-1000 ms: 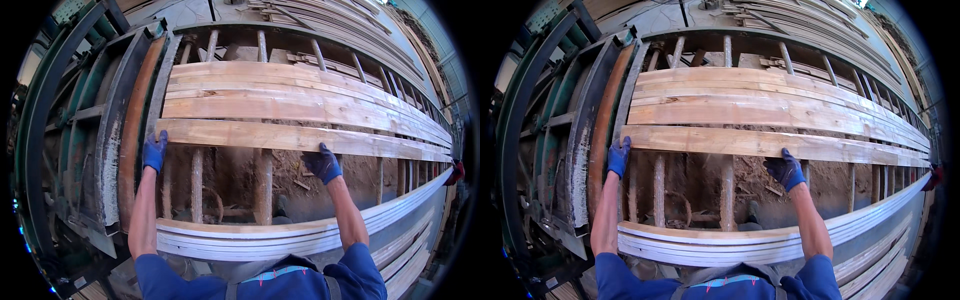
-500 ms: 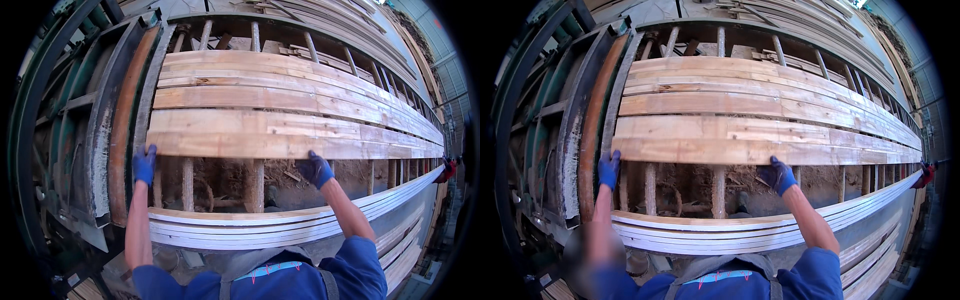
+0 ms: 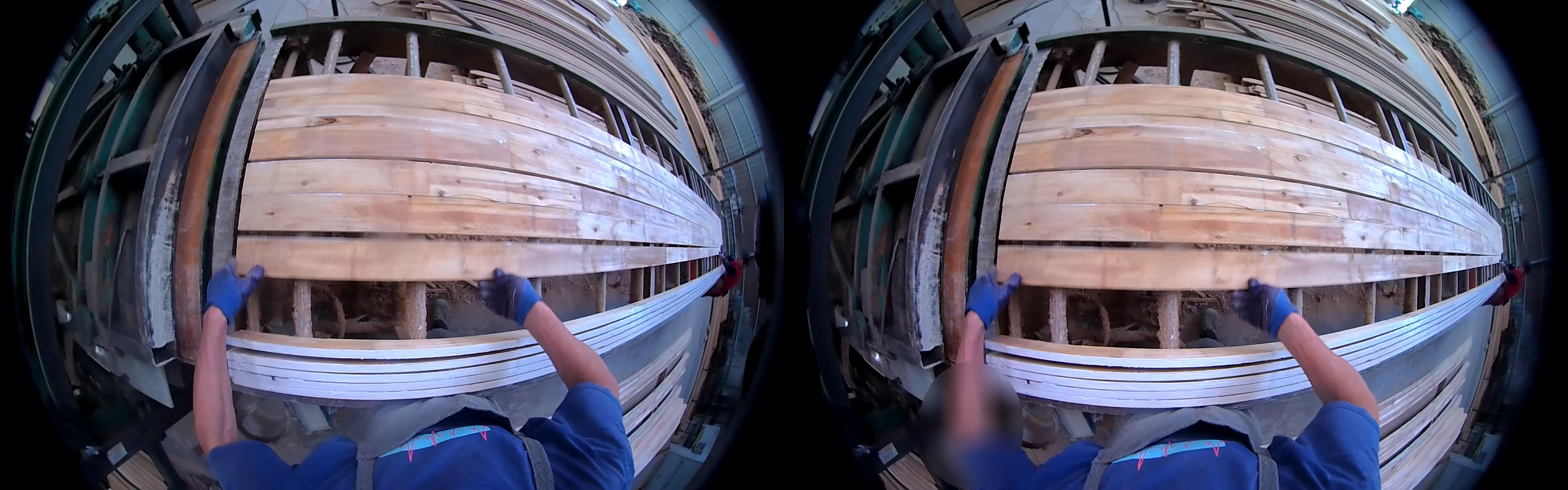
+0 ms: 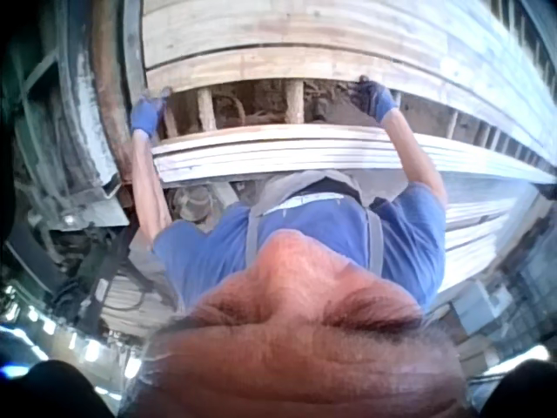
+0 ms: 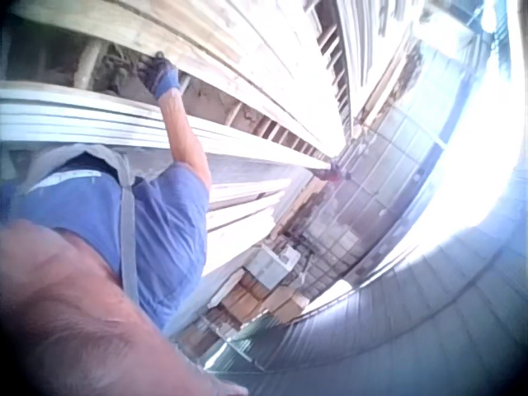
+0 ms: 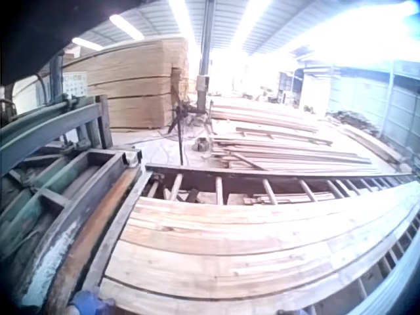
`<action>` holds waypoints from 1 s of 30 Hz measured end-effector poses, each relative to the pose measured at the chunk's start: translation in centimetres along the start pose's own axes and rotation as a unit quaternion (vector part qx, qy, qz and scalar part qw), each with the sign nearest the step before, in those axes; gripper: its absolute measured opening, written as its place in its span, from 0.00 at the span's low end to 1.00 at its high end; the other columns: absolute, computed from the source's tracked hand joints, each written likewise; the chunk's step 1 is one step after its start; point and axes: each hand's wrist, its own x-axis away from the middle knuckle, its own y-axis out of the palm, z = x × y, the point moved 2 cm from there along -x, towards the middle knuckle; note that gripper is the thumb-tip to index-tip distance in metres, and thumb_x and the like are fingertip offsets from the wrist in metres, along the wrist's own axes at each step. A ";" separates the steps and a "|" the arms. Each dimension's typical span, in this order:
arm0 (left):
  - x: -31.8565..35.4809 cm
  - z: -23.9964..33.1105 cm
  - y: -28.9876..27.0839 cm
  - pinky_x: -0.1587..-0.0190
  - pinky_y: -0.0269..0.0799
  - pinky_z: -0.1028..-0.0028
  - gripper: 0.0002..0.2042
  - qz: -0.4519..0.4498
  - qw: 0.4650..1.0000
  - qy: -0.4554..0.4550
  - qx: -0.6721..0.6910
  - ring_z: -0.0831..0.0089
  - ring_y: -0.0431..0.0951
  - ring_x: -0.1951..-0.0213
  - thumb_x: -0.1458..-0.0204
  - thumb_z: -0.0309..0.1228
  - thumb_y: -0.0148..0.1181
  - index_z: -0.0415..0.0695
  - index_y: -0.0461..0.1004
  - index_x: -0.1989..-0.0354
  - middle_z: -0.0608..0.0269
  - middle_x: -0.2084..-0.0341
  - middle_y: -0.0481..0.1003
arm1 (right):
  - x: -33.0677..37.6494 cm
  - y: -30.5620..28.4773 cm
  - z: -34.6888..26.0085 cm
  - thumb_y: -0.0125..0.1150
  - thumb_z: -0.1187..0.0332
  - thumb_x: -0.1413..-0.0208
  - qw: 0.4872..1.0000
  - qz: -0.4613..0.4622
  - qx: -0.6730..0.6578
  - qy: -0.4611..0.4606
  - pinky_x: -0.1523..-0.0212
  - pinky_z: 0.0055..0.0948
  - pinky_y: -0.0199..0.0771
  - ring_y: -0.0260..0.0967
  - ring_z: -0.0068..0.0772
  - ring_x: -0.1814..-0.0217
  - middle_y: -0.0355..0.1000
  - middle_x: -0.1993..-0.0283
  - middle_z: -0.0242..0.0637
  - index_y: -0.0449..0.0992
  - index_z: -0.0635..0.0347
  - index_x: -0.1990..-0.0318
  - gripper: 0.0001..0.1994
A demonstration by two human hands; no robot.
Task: The person applies a white substance to long wooden planks using a brush and a bucket. They then stack the treated planks and measure a large wooden panel on the floor with a tape measure.
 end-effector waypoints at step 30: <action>14.4 -6.5 0.8 0.31 0.53 0.67 0.36 0.098 0.824 -0.017 0.559 0.66 0.67 0.38 0.32 0.54 0.22 0.34 0.61 0.34 0.53 0.40 0.70 | 4.8 14.8 -16.8 0.49 0.56 0.32 0.850 -0.095 0.462 -0.235 0.73 0.28 0.79 0.79 0.32 0.70 0.80 0.65 0.42 0.72 0.57 0.41 0.20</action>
